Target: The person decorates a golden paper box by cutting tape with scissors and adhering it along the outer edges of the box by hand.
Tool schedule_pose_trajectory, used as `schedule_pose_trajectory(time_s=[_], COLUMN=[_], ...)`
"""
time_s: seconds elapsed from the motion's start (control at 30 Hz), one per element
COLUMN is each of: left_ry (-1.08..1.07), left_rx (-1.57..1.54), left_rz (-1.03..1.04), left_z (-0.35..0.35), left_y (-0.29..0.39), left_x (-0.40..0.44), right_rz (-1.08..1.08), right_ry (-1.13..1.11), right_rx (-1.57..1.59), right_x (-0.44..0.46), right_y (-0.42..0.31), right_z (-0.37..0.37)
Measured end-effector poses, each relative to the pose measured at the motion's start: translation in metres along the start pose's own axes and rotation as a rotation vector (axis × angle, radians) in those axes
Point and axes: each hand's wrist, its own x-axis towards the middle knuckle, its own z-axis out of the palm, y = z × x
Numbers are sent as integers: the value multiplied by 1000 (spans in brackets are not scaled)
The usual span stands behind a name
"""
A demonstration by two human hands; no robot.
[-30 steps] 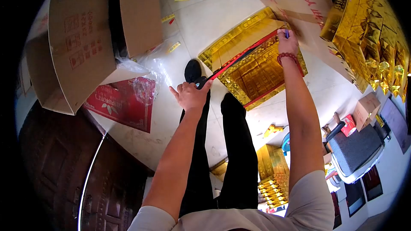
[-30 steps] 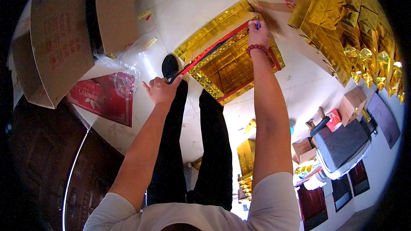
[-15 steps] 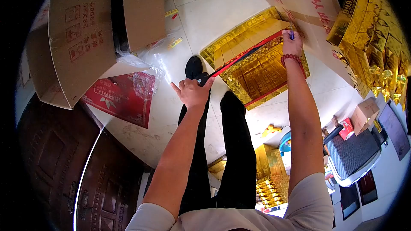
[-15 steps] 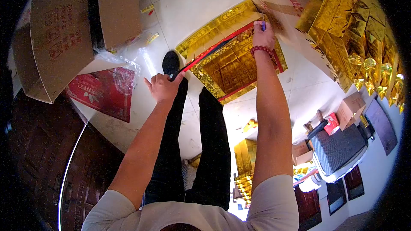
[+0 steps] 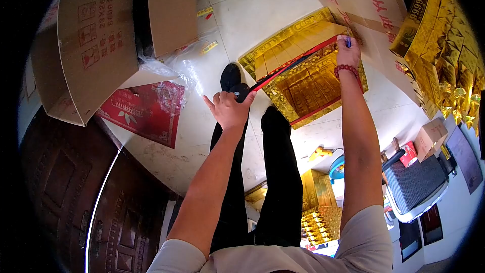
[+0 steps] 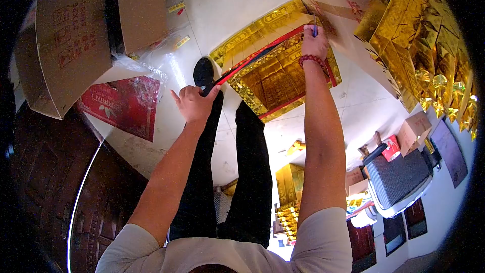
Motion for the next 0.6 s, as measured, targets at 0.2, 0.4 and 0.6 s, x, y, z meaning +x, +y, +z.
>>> schedule_pose_trajectory(time_s=[0.2,0.4,0.6], left_ry=[-31,124,97], left_rx=[1,5,20], left_rz=[-12,53,38], left_z=[5,10,11], left_y=[-1,-5,-5], left_x=[-3,-1,3], right_rz=[4,-13,-3], right_ry=[10,10,-5], right_rx=[25,46,51], right_x=[-8,-13,-2], right_y=[-12,-18,-2], right_z=[-6,-11,0])
